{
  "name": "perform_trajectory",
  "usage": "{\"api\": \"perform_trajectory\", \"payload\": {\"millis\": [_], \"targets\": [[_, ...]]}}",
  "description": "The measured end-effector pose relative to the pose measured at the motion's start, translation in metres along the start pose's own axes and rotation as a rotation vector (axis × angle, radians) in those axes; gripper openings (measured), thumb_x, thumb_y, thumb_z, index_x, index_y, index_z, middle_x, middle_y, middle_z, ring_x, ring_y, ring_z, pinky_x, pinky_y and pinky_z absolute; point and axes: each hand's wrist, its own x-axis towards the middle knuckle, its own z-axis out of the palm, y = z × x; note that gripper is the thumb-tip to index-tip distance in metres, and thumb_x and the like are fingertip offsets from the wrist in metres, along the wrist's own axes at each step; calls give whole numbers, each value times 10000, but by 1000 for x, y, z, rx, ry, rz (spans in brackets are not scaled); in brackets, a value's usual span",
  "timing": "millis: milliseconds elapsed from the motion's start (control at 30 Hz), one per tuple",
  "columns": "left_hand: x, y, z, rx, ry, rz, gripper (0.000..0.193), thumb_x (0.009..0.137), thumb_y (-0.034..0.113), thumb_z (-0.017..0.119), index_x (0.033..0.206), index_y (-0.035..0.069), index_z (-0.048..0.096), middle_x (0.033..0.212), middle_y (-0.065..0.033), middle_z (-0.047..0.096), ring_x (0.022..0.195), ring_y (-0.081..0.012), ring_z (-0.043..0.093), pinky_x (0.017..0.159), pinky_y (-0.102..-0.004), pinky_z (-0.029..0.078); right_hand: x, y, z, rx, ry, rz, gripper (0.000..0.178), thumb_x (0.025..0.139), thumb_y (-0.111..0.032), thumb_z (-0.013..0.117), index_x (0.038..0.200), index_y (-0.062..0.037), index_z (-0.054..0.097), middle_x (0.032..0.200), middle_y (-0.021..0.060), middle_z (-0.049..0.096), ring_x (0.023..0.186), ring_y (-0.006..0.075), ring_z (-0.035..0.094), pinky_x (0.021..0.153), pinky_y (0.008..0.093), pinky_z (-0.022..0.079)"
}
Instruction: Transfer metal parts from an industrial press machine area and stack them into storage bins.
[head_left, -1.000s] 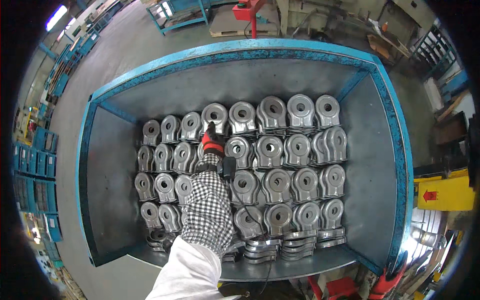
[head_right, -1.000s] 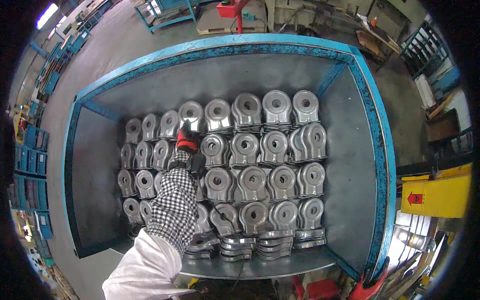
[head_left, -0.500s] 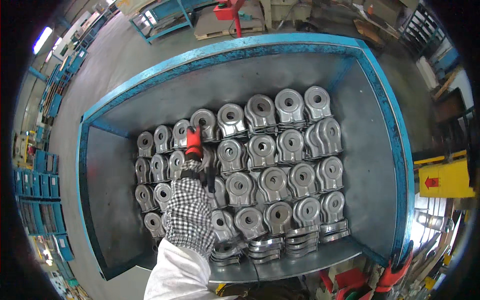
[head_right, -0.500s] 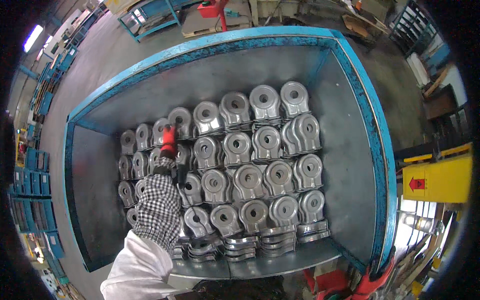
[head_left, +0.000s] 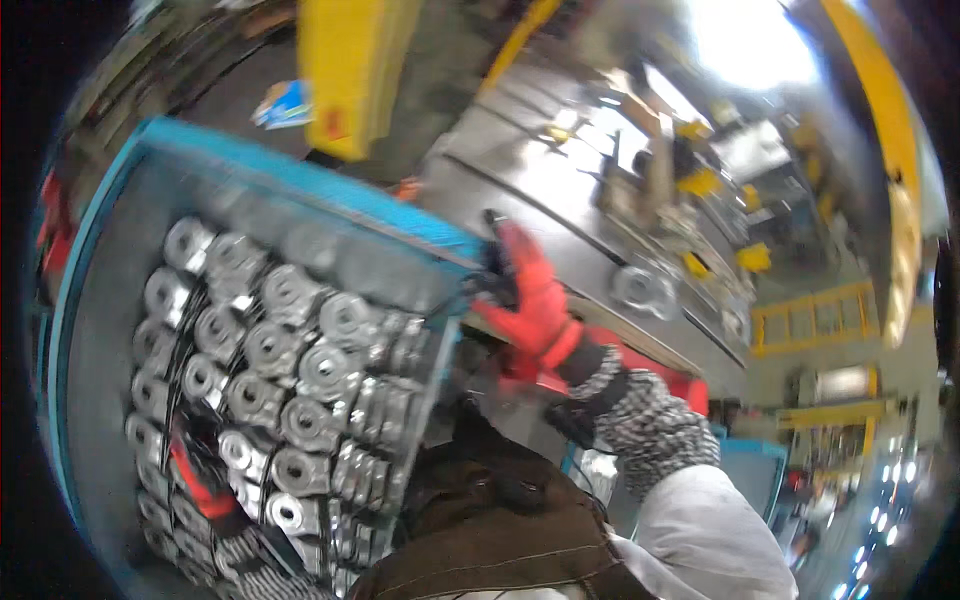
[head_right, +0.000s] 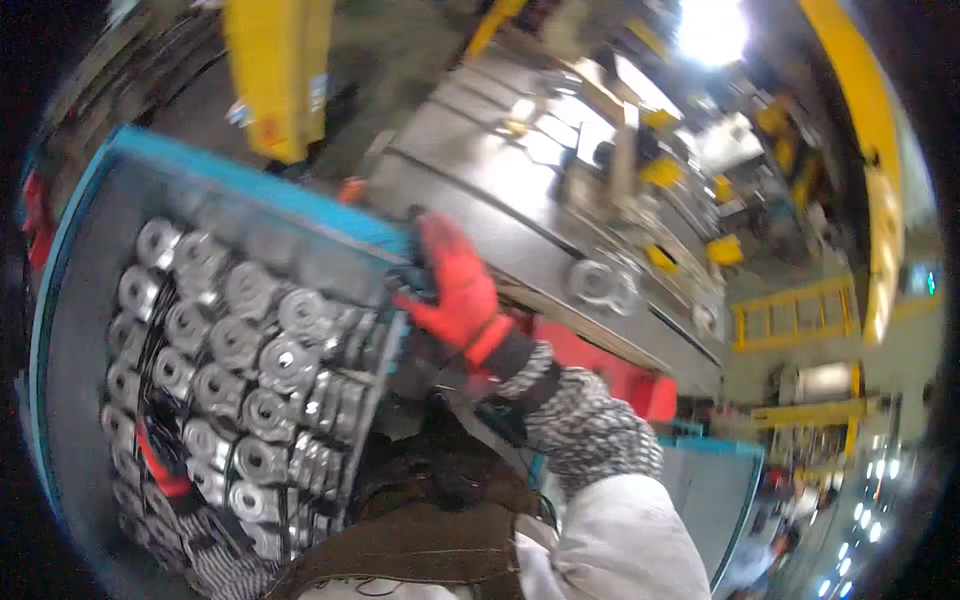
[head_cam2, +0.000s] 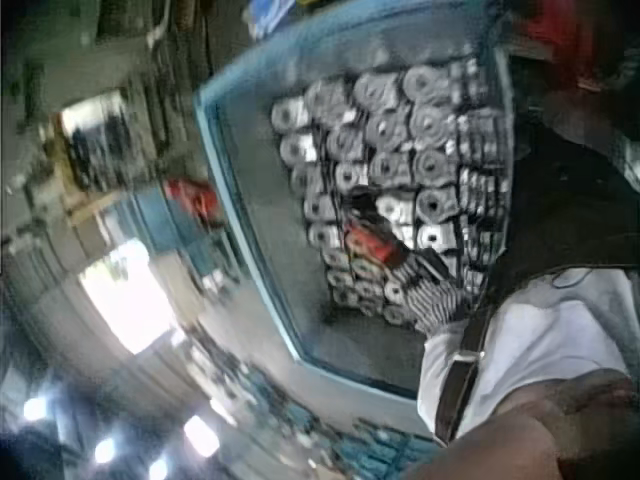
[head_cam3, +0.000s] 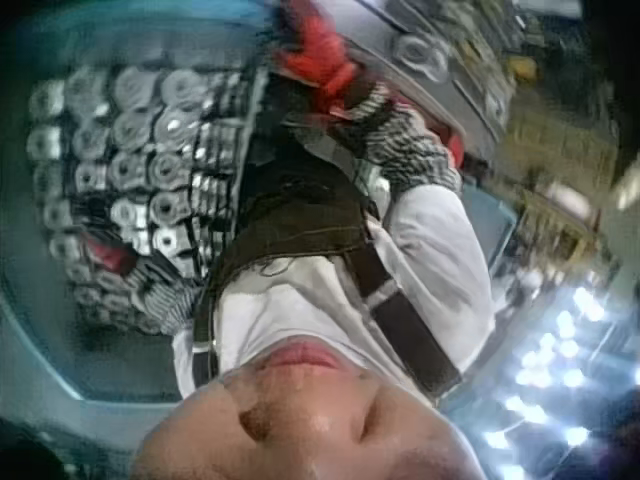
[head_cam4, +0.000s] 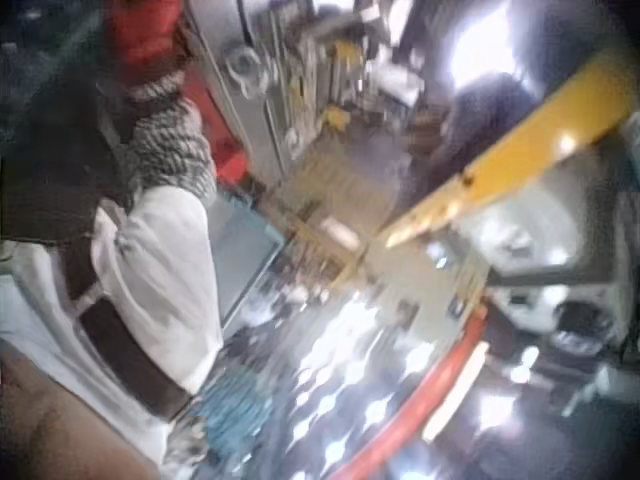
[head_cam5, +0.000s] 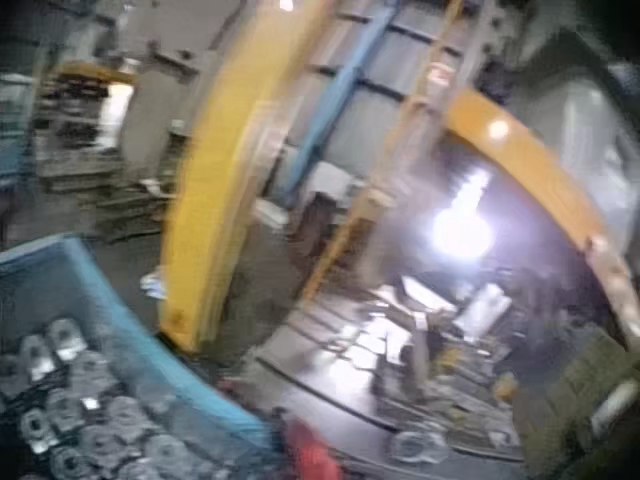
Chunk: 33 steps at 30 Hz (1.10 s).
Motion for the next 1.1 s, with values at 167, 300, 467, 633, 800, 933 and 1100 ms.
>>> {"api": "perform_trajectory", "payload": {"millis": [167,300,467,633,800,933,1100], "targets": [[-47,43,189,135,-358,-588,231,777,54,522,996,-17,542,912,-67,569,748,-118,538,669,-257,438,-84,48,-60,102,74,191,779,644,-231,670,1274,-27,260,1299,186,275,1192,327,284,969,384,274],[-55,41,326,0,-945,-582,367,770,49,534,1125,-15,468,1056,-83,535,969,-129,494,842,-259,388,-185,155,-104,-188,435,466,737,655,-145,671,1262,-18,274,1260,189,327,1162,308,332,933,341,324],[-45,-27,466,-78,-950,-283,467,781,69,535,1211,-11,372,1178,-112,461,1099,-162,412,931,-290,314,-255,249,-123,416,667,926,693,676,-156,674,1247,-24,304,1175,154,416,1093,247,403,878,314,368],[-24,-102,616,162,-909,79,541,749,86,582,1236,22,354,1174,-110,468,1141,-174,382,926,-294,325,-261,316,-108,515,808,872,676,687,-178,681,1244,-54,319,1111,134,456,994,228,474,837,312,388],[-28,-141,676,536,-834,268,673,623,208,673,1213,50,390,1148,-164,477,1081,-292,433,909,-348,335,-226,303,-105,252,743,839,736,679,-240,662,1253,4,271,1253,198,314,1169,326,309,974,357,263],[-38,-140,691,299,-738,159,616,569,120,671,1142,33,459,1083,-135,526,1005,-276,490,881,-343,364,-226,305,-99,210,790,849,730,708,-237,636,1262,15,233,1258,215,295,1163,351,304,968,369,272],[-38,-124,693,179,-656,10,571,566,85,681,1089,-17,476,1017,-134,558,981,-210,501,834,-307,396,-226,307,-92,293,825,862,717,718,-233,627,1264,10,230,1265,217,285,1170,354,293,971,371,269]]}}
